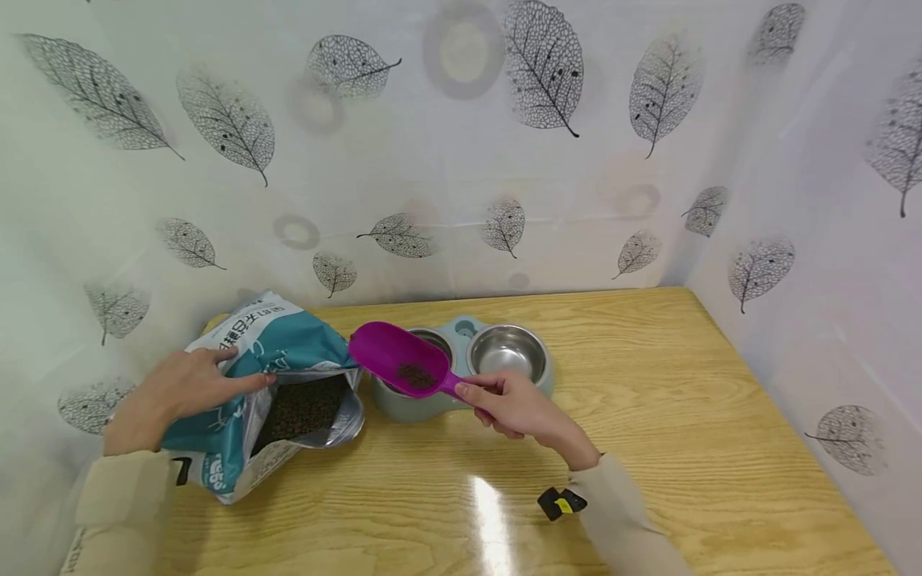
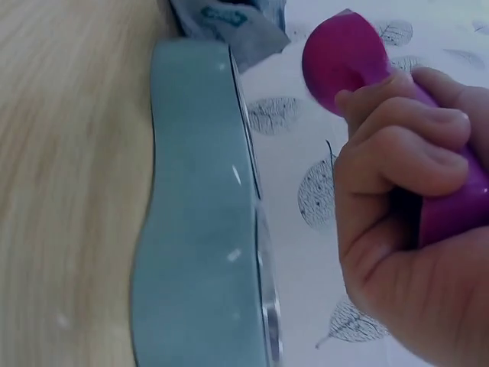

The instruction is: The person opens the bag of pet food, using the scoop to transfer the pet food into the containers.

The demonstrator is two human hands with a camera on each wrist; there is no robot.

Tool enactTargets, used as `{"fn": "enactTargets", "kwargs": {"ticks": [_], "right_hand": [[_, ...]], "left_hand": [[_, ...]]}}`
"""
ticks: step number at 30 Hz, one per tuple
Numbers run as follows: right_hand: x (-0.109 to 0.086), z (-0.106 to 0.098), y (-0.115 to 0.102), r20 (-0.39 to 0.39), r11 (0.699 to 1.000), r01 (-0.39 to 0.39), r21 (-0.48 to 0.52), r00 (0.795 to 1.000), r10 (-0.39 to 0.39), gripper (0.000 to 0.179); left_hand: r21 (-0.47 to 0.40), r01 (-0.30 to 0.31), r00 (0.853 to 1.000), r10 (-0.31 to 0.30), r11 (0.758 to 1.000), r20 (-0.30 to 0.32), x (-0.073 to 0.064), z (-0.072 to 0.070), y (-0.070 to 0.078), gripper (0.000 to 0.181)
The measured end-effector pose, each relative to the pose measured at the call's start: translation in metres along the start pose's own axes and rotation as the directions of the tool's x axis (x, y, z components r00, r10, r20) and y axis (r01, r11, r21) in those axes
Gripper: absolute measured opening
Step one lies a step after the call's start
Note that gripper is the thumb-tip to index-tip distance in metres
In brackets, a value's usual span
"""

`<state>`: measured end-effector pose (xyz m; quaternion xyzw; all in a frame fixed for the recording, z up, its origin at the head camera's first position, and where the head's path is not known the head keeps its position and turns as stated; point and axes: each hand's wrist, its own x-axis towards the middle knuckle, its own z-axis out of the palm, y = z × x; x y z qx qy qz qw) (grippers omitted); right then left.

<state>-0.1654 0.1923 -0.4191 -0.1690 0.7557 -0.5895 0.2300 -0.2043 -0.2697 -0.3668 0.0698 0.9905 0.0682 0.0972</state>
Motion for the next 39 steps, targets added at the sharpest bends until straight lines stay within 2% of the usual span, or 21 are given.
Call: {"fn": "enactTargets", "kwargs": {"ticks": [4,8,10,15,18,21,23,25,28,32,36,39], "right_hand": [[-0.002,-0.010,-0.004,-0.102,0.985,0.007,-0.174,0.994,-0.025,0.035],[-0.003,-0.018,-0.010,-0.200,0.925,-0.026,-0.379,0.978,-0.054,0.035],[-0.003,-0.019,-0.011,-0.234,0.893,-0.058,-0.446,0.971,-0.054,0.037],[0.001,-0.016,-0.016,-0.263,0.788,-0.065,-0.612,0.957,-0.125,0.038],[0.002,-0.011,-0.020,-0.255,0.705,-0.034,-0.709,0.944,-0.211,0.033],[0.003,-0.005,-0.023,-0.249,0.612,-0.019,-0.790,0.923,-0.294,0.019],[0.005,-0.001,-0.024,-0.256,0.550,-0.033,-0.835,0.907,-0.334,0.020],[0.006,0.004,-0.024,-0.267,0.493,-0.060,-0.868,0.893,-0.363,0.032],[0.008,0.010,-0.025,-0.287,0.427,-0.102,-0.899,0.872,-0.396,0.044],[0.009,0.016,-0.027,-0.300,0.376,-0.132,-0.917,0.851,-0.432,0.043],[0.009,0.019,-0.026,-0.297,0.334,-0.143,-0.932,0.830,-0.473,0.027],[0.010,0.020,-0.024,-0.284,0.302,-0.139,-0.943,0.812,-0.510,0.029]], "left_hand": [[-0.002,0.000,1.000,0.000,1.000,0.002,0.000,0.000,0.001,0.110],[-0.010,0.006,1.000,-0.006,1.000,0.012,0.000,-0.003,0.002,0.111],[-0.007,0.005,1.000,-0.005,1.000,0.011,0.000,-0.004,0.002,0.111],[-0.002,0.014,1.000,-0.014,1.000,0.008,0.000,-0.006,0.001,0.113],[-0.001,0.019,1.000,-0.019,1.000,0.003,0.000,-0.006,0.000,0.113],[-0.002,0.019,1.000,-0.019,1.000,0.002,0.001,-0.006,0.000,0.113],[-0.005,0.023,1.000,-0.023,1.000,0.005,0.001,-0.005,0.000,0.113],[-0.007,0.024,1.000,-0.024,1.000,0.007,0.000,-0.005,0.000,0.113],[-0.010,0.025,1.000,-0.025,1.000,0.010,0.000,-0.005,0.000,0.114],[-0.014,0.021,1.000,-0.021,1.000,0.013,-0.001,-0.004,0.001,0.113],[-0.014,0.017,1.000,-0.017,1.000,0.009,-0.002,-0.002,0.000,0.113],[-0.009,0.014,1.000,-0.014,1.000,-0.003,-0.003,-0.002,0.000,0.112]]}}
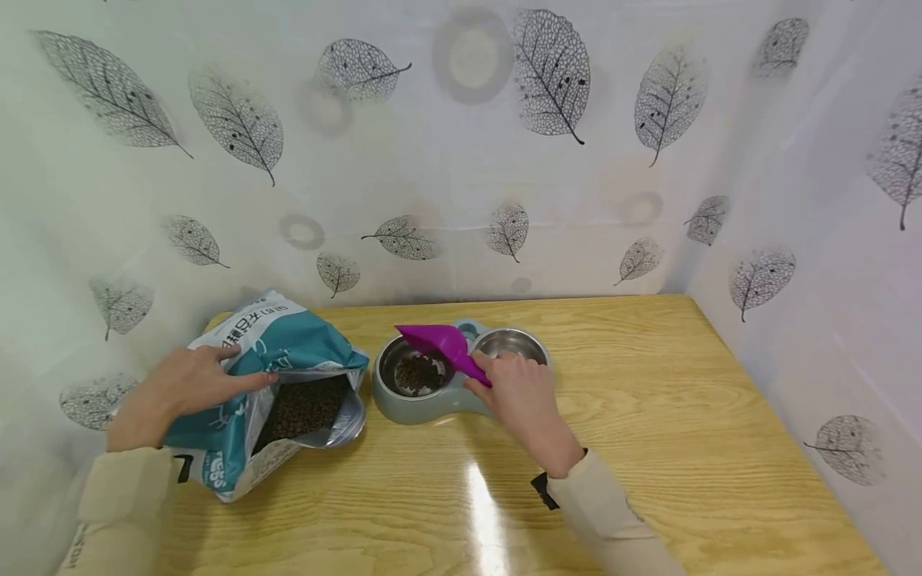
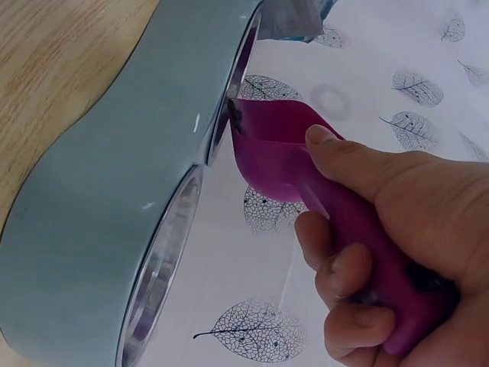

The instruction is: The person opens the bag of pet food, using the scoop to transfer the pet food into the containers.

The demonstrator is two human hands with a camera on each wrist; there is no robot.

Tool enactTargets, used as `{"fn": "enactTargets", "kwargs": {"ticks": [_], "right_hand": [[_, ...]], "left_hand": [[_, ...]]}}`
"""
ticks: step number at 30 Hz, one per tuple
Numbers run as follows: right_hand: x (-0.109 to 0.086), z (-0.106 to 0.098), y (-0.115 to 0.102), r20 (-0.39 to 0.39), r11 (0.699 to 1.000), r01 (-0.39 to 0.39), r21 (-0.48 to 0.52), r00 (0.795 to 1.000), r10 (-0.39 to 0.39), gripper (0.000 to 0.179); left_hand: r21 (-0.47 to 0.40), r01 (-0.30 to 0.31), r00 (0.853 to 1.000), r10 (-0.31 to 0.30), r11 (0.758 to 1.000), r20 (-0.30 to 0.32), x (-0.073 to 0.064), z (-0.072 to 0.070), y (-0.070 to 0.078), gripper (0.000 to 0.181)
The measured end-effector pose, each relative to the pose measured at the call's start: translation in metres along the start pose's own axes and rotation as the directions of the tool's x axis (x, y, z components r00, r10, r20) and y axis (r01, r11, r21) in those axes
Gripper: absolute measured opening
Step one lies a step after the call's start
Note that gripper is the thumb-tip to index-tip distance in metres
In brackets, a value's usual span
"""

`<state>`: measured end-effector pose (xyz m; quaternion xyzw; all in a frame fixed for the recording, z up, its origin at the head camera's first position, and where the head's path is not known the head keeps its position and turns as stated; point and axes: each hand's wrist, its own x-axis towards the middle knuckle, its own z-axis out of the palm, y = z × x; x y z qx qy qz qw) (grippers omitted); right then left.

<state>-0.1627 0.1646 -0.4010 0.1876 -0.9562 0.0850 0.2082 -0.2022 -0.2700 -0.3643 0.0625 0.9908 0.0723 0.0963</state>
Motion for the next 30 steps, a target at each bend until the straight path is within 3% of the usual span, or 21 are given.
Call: {"fn": "enactTargets", "kwargs": {"ticks": [6,11,13,16,18,20,24,27,30], "right_hand": [[-0.003,0.004,-0.001,-0.065,0.999,0.034,-0.030,0.997,-0.035,0.034],[-0.004,0.007,0.001,-0.068,0.999,0.030,-0.029,0.997,-0.032,0.036],[-0.003,0.006,0.002,-0.044,1.000,0.014,0.017,0.999,-0.013,0.034],[-0.002,0.002,0.006,0.037,0.982,-0.041,0.182,0.999,0.035,0.025],[-0.002,-0.003,0.009,0.116,0.938,-0.105,0.330,0.991,0.070,0.020],[-0.003,-0.009,0.012,0.197,0.873,-0.169,0.457,0.977,0.086,0.019],[-0.004,-0.020,0.018,0.332,0.752,-0.260,0.605,0.942,0.059,0.024],[-0.006,-0.026,0.018,0.410,0.703,-0.283,0.652,0.912,-0.014,0.026],[-0.008,-0.029,0.013,0.476,0.689,-0.290,0.664,0.875,-0.091,0.025]], "left_hand": [[0.009,-0.003,1.000,0.003,1.000,-0.009,0.000,0.000,0.000,0.111],[0.013,-0.003,1.000,0.003,1.000,-0.010,0.001,0.001,0.000,0.111],[0.006,0.000,1.000,0.000,1.000,-0.004,0.001,0.001,0.000,0.111],[0.000,0.005,1.000,-0.005,1.000,0.003,0.001,0.001,0.000,0.112],[0.003,0.004,1.000,-0.004,1.000,0.001,0.001,0.002,0.000,0.112],[0.006,0.002,1.000,-0.002,1.000,-0.003,0.001,0.002,0.000,0.111],[0.006,-0.001,1.000,0.001,1.000,-0.009,0.001,0.002,-0.001,0.111],[0.000,0.000,1.000,0.000,1.000,-0.006,0.001,0.002,-0.001,0.111],[-0.003,0.002,1.000,-0.002,1.000,-0.005,0.001,0.001,0.000,0.111]]}}
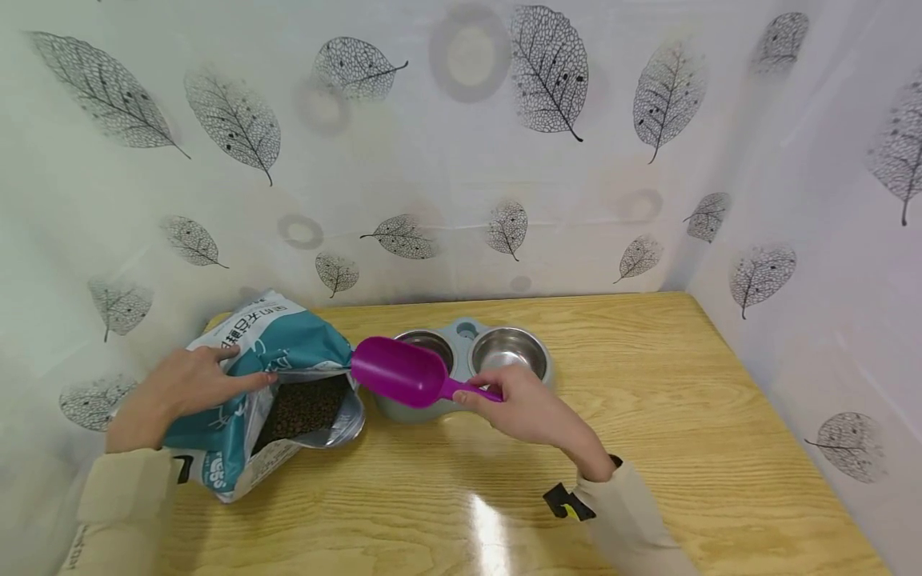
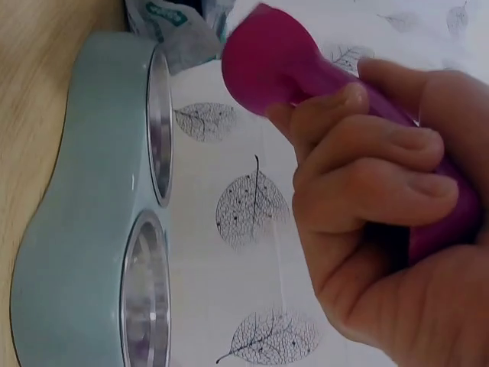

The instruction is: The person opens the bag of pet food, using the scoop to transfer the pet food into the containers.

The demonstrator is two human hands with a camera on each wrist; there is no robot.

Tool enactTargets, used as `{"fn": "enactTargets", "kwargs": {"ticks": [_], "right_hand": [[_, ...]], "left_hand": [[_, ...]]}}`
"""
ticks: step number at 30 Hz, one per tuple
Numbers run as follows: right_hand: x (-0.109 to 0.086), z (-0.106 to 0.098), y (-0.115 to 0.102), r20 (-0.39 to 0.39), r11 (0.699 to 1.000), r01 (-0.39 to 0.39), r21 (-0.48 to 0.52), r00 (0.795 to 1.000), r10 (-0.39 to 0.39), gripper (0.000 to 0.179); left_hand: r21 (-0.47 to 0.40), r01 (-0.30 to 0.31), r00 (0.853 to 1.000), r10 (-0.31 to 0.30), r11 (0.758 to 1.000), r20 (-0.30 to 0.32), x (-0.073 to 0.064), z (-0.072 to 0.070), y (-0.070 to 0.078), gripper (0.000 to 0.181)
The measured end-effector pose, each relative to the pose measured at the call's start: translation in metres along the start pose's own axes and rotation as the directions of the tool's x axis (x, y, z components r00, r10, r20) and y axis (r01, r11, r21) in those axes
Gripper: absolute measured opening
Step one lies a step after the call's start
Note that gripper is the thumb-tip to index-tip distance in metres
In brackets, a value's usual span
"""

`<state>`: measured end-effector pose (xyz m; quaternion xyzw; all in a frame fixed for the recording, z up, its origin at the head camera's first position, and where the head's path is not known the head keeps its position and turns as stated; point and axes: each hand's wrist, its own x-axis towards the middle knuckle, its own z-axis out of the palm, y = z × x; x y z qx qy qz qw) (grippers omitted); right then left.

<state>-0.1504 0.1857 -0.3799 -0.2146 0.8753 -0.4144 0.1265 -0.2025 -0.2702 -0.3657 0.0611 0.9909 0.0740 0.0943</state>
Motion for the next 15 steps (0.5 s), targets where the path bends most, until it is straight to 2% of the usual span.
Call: {"fn": "enactTargets", "kwargs": {"ticks": [4,9,11,15], "right_hand": [[-0.001,0.012,-0.008,0.080,0.998,0.036,-0.046,0.996,-0.033,0.026],[0.002,0.031,-0.021,0.092,0.981,0.113,-0.160,0.991,-0.099,0.015],[0.003,0.038,-0.026,0.083,0.967,0.153,-0.206,0.987,-0.138,0.012],[0.007,0.051,-0.035,0.066,0.915,0.226,-0.335,0.974,-0.217,0.021]], "left_hand": [[0.007,0.000,1.000,0.000,1.000,-0.004,0.000,0.001,0.000,0.111],[0.010,-0.003,1.000,0.003,1.000,0.000,0.000,0.001,0.000,0.110],[0.011,-0.004,1.000,0.004,1.000,0.000,0.000,0.001,0.000,0.110],[0.018,-0.007,1.000,0.008,1.000,-0.004,0.001,0.001,0.000,0.110]]}}
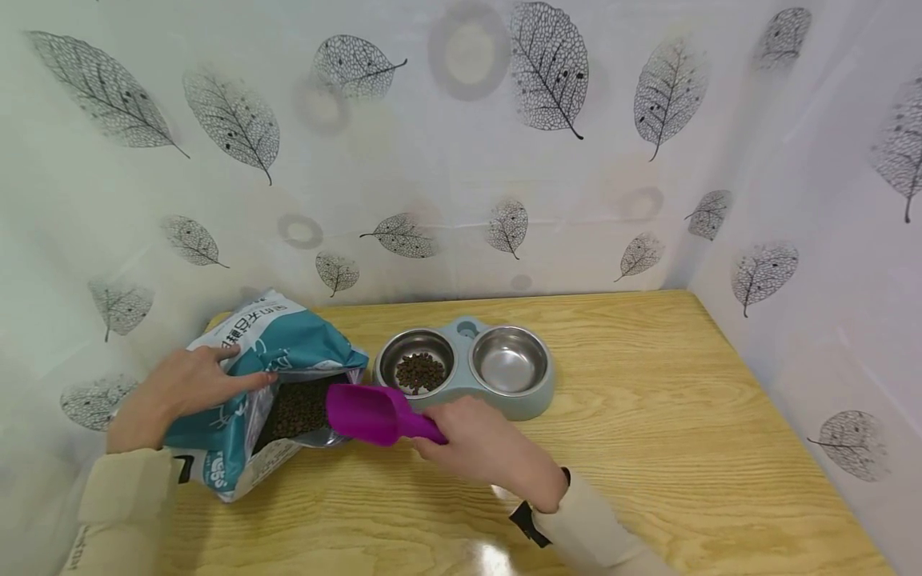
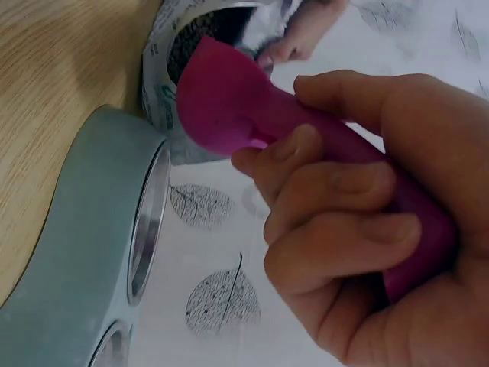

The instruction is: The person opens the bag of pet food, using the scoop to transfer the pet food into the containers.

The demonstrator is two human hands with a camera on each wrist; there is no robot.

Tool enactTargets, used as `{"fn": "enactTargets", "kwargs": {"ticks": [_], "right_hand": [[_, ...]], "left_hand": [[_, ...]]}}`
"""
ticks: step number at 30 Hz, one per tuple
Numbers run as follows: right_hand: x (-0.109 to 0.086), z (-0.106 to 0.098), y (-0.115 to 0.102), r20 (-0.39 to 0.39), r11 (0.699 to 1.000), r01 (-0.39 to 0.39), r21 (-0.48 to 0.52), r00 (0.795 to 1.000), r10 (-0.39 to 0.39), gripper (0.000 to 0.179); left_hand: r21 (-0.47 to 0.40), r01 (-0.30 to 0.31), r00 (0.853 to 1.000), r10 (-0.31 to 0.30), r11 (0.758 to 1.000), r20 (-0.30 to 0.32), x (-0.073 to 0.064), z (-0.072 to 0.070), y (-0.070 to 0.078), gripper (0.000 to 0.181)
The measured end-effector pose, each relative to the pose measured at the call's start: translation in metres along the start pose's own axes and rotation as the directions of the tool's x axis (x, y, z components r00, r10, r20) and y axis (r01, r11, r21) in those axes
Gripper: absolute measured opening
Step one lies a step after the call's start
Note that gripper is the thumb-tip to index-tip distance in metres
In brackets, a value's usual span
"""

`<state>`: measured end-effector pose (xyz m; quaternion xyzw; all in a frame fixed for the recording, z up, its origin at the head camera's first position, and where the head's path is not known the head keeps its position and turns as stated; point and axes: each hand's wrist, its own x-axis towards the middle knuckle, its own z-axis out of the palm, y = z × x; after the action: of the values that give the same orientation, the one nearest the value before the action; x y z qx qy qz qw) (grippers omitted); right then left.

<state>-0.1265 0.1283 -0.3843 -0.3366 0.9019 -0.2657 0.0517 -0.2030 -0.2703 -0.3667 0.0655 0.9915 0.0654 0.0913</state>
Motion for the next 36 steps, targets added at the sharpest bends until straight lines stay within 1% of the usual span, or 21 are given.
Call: {"fn": "enactTargets", "kwargs": {"ticks": [2,5,6,8,9,10,12,13,15,16,17,18,20,21,23,25,27,29,31,33,36], "right_hand": [[0.002,0.005,-0.005,-0.012,0.998,0.016,-0.066,1.000,-0.017,0.024],[0.005,0.011,-0.014,-0.026,0.984,0.004,-0.180,1.000,-0.008,0.028],[0.006,0.014,-0.016,-0.034,0.974,0.000,-0.227,0.999,-0.008,0.030],[0.009,0.019,-0.022,-0.055,0.938,-0.003,-0.345,0.998,-0.018,0.034],[0.010,0.021,-0.025,-0.068,0.911,-0.003,-0.413,0.997,-0.027,0.036],[0.011,0.023,-0.028,-0.082,0.876,-0.004,-0.482,0.996,-0.041,0.037],[0.014,0.027,-0.034,-0.099,0.797,-0.003,-0.604,0.992,-0.072,0.039],[0.015,0.029,-0.037,-0.104,0.752,0.000,-0.659,0.990,-0.091,0.040],[0.017,0.032,-0.045,-0.107,0.675,0.008,-0.737,0.986,-0.129,0.040],[0.018,0.034,-0.048,-0.107,0.652,0.012,-0.758,0.984,-0.142,0.039],[0.020,0.035,-0.052,-0.110,0.650,0.009,-0.760,0.984,-0.142,0.038],[0.022,0.036,-0.056,-0.111,0.664,0.004,-0.748,0.985,-0.131,0.038],[0.027,0.036,-0.060,-0.111,0.721,-0.015,-0.693,0.990,-0.086,0.038],[0.031,0.036,-0.061,-0.106,0.757,-0.026,-0.653,0.993,-0.058,0.038],[0.040,0.032,-0.062,-0.077,0.837,-0.062,-0.544,0.997,0.024,0.041],[0.050,0.027,-0.060,-0.005,0.898,-0.074,-0.434,0.997,0.080,0.042],[0.059,0.021,-0.056,0.085,0.945,-0.095,-0.312,0.988,0.127,0.044],[0.066,0.015,-0.052,0.182,0.971,-0.131,-0.200,0.969,0.168,0.046],[0.072,0.012,-0.048,0.260,0.980,-0.169,-0.105,0.947,0.191,0.049],[0.075,0.011,-0.043,0.309,0.977,-0.210,-0.023,0.928,0.207,0.052],[0.077,0.015,-0.034,0.340,0.961,-0.264,0.083,0.914,0.222,0.055]], "left_hand": [[0.001,0.000,1.000,0.000,1.000,0.003,0.000,0.000,0.000,0.110],[-0.001,0.005,1.000,-0.005,1.000,0.010,-0.001,0.000,0.001,0.110],[-0.002,0.006,1.000,-0.006,1.000,0.012,-0.001,0.000,0.001,0.110],[-0.008,0.009,1.000,-0.009,1.000,0.016,-0.001,0.000,0.001,0.111],[-0.010,0.009,1.000,-0.009,1.000,0.014,-0.001,0.000,0.001,0.111],[-0.011,0.008,1.000,-0.008,1.000,0.014,-0.001,0.000,0.001,0.110],[-0.013,0.007,1.000,-0.007,1.000,0.011,-0.001,0.000,0.001,0.110],[-0.013,0.006,1.000,-0.006,1.000,0.009,-0.001,0.000,0.001,0.110],[-0.007,0.003,1.000,-0.003,1.000,0.002,-0.001,0.000,0.000,0.110],[-0.005,0.003,1.000,-0.003,1.000,0.001,-0.001,0.000,-0.001,0.110],[-0.006,0.004,1.000,-0.004,1.000,0.002,-0.001,0.000,-0.001,0.110],[-0.010,0.004,1.000,-0.004,1.000,0.001,-0.002,0.000,-0.001,0.110],[-0.017,0.005,1.000,-0.005,1.000,-0.002,-0.001,0.000,-0.001,0.110],[-0.024,0.007,1.000,-0.007,1.000,0.000,-0.001,0.000,-0.001,0.110],[-0.036,0.013,1.000,-0.013,0.999,0.003,-0.001,0.000,0.000,0.111],[-0.036,0.016,1.000,-0.015,0.999,0.003,-0.001,-0.001,-0.001,0.111],[-0.039,0.020,1.000,-0.020,0.999,0.013,-0.001,-0.001,-0.001,0.112],[-0.038,0.021,1.000,-0.020,0.999,0.017,-0.001,-0.001,-0.001,0.113],[-0.040,0.020,1.000,-0.019,0.999,0.021,-0.001,0.000,-0.001,0.114],[-0.038,0.018,1.000,-0.017,0.999,0.014,-0.001,0.000,-0.001,0.114],[-0.034,0.011,1.000,-0.011,0.999,0.003,0.000,0.000,0.000,0.113]]}}
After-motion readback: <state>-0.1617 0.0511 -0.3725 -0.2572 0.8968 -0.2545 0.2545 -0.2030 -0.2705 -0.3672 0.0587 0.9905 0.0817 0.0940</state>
